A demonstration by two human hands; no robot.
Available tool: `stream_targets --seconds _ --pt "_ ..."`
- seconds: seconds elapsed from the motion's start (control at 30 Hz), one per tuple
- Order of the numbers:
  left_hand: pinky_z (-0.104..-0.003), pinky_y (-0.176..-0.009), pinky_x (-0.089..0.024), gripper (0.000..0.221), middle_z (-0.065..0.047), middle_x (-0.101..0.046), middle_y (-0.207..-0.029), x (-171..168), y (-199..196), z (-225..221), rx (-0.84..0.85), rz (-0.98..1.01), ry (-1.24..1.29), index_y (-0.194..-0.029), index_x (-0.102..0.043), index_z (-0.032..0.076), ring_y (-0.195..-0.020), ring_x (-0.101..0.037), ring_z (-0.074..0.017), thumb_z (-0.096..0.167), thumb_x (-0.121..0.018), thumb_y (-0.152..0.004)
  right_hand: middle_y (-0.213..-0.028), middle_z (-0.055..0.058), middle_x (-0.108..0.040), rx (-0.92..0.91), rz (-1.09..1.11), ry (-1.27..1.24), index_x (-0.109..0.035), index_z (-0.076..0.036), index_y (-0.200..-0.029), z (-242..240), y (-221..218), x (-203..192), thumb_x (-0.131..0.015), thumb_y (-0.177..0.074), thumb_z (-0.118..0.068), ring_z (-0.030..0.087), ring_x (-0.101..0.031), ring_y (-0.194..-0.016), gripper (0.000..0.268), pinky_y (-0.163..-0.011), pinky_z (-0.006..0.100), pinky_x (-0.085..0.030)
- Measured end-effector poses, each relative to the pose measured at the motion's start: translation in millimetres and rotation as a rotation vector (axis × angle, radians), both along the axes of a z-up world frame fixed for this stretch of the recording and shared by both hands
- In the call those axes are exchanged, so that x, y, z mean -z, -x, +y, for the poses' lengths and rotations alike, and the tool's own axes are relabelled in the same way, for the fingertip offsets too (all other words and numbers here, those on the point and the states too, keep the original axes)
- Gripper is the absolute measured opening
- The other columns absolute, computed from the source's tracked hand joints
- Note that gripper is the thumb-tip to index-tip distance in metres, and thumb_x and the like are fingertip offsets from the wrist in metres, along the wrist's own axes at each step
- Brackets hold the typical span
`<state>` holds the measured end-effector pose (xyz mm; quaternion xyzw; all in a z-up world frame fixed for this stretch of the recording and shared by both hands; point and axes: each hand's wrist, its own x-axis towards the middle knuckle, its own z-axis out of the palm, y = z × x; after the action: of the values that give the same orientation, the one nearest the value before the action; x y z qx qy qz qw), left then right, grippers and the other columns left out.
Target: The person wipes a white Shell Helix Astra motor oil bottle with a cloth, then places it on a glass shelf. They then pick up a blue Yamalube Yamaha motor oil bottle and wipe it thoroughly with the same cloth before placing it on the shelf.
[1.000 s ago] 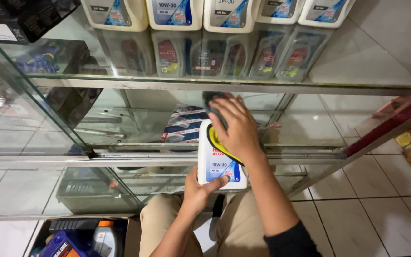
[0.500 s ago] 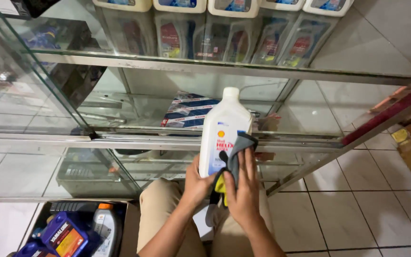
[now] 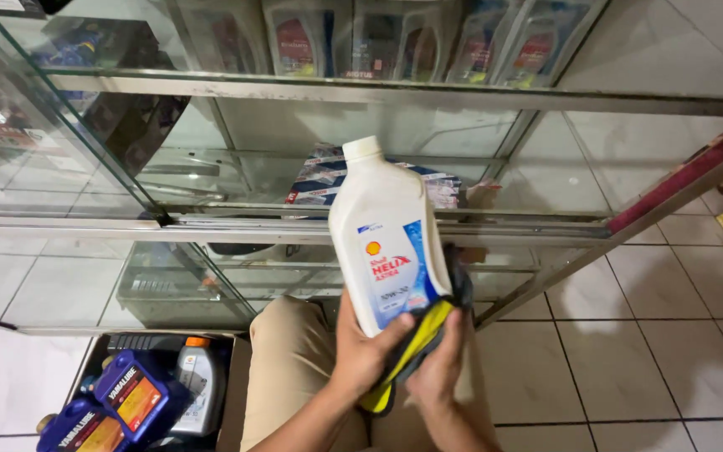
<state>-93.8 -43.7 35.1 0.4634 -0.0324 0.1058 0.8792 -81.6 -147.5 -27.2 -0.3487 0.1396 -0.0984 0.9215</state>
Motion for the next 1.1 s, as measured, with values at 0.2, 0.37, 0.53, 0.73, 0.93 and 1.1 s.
stream_targets --seconds 0.2,0.37,0.53,0.73,0.93,1.1 --pt "-0.043 -0.11 -0.038 0.095 -0.019 -0.053 -0.139 13 5 3 -0.114 -0.298 -0.739 -0.142 -0.048 -0.005 -0.13 -0.049 -0.0311 0.023 -0.094 -0.064 -0.121 0.008 -0.065 -0.004 -0.255 0.242 -0.056 -0.001 -0.137 -29 -3 44 -0.065 -0.1 -0.034 0.021 -0.065 -0.103 0.051 -0.086 0.038 -0.055" --pt "-0.041 -0.107 -0.05 0.07 -0.019 -0.07 -0.13 62 -18 45 -0.039 -0.106 -0.535 -0.134 -0.063 -0.005 -0.12 -0.065 -0.0308 0.028 -0.088 -0.078 -0.111 0.008 -0.07 -0.118 -0.127 0.232 -0.059 -0.001 -0.13 -61 -20 2 -0.068 -0.091 -0.027 0.019 -0.069 -0.095 0.048 -0.081 0.036 -0.057" --pt "-0.039 -0.091 -0.058 0.066 -0.017 -0.072 -0.115 22 -9 57 0.205 0.063 0.108 -0.131 -0.056 -0.007 -0.103 -0.071 -0.0257 0.023 -0.08 -0.078 -0.105 0.004 -0.072 -0.25 -0.207 0.424 -0.064 -0.001 -0.122 -63 -21 -6 -0.066 -0.092 -0.024 0.014 -0.069 -0.09 0.038 -0.078 0.031 -0.057" --pt "-0.04 -0.088 -0.057 0.06 -0.016 -0.069 -0.112 9 -1 51 0.09 0.169 0.242 -0.131 -0.055 -0.005 -0.101 -0.07 -0.027 0.004 -0.072 -0.074 -0.086 -0.001 -0.065 -0.106 -0.224 0.953 -0.066 0.0 -0.106 -69 -32 14 -0.056 -0.107 -0.029 0.009 -0.058 -0.075 0.031 -0.065 0.029 -0.048" --pt "-0.042 -0.088 -0.056 0.06 -0.018 -0.068 -0.112 21 -3 64 0.081 0.193 0.265 -0.133 -0.053 -0.007 -0.101 -0.068 -0.0283 0.001 -0.072 -0.076 -0.068 0.004 -0.06 0.332 -0.136 1.437 -0.062 0.001 -0.091 -91 -51 -34 -0.061 -0.107 -0.03 0.018 -0.057 -0.059 0.035 -0.057 0.035 -0.046" --pt "-0.042 -0.085 -0.057 0.06 -0.016 -0.069 -0.111 29 -4 59 0.079 0.211 0.304 -0.132 -0.053 -0.006 -0.098 -0.069 -0.0278 0.0 -0.072 -0.075 -0.129 0.015 -0.062 0.435 -0.51 0.464 -0.046 -0.001 -0.145 -72 -44 -117 -0.051 -0.11 -0.039 0.026 -0.066 -0.114 0.052 -0.098 0.044 -0.062"
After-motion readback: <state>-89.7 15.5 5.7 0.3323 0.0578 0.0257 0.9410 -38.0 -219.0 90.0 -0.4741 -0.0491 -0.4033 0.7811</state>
